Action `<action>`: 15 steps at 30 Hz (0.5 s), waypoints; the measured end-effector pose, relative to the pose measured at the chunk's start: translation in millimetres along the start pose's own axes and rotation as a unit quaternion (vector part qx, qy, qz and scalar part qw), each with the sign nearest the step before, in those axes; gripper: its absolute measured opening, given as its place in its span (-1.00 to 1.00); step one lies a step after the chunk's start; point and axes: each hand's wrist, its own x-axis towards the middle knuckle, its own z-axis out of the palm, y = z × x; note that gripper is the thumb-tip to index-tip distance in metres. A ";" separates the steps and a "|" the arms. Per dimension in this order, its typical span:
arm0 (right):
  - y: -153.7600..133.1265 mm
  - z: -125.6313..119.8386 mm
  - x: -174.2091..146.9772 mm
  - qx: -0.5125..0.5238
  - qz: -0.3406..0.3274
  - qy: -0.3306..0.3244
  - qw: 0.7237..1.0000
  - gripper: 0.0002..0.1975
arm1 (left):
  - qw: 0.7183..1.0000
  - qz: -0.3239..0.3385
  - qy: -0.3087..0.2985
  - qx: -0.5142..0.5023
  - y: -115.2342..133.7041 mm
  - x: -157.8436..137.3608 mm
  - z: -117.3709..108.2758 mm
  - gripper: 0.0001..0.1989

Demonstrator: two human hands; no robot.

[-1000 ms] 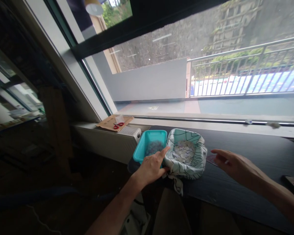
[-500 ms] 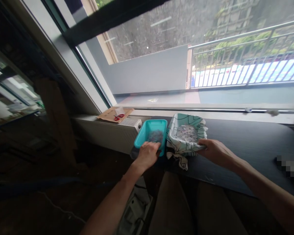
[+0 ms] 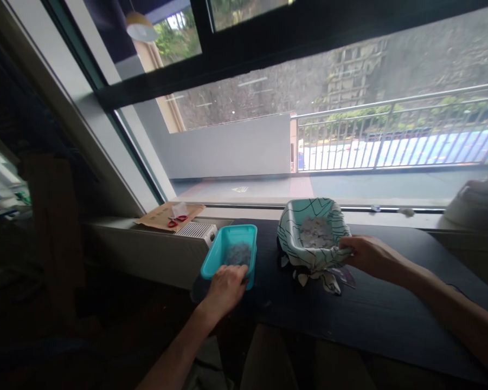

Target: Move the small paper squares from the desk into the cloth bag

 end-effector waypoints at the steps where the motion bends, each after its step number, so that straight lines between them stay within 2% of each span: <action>1: 10.4 -8.1 -0.3 -0.008 0.005 0.005 1.000 -0.86 | 1.000 0.002 0.002 0.000 -0.6 0.2 0.9 -0.93; 7: 87.6 -55.0 -9.8 -0.041 0.068 0.039 0.996 -0.78 | 1.000 0.011 0.014 -0.009 -4.6 2.4 7.2 -0.89; 11: 140.6 -91.2 -28.3 -0.059 0.115 0.067 0.989 -0.82 | 1.000 0.006 0.022 -0.006 -9.6 4.4 14.2 -0.82; 15: 180.3 -121.8 -47.7 -0.096 0.153 0.106 0.978 -0.88 | 1.000 -0.001 0.028 0.000 -15.6 8.1 21.9 -0.76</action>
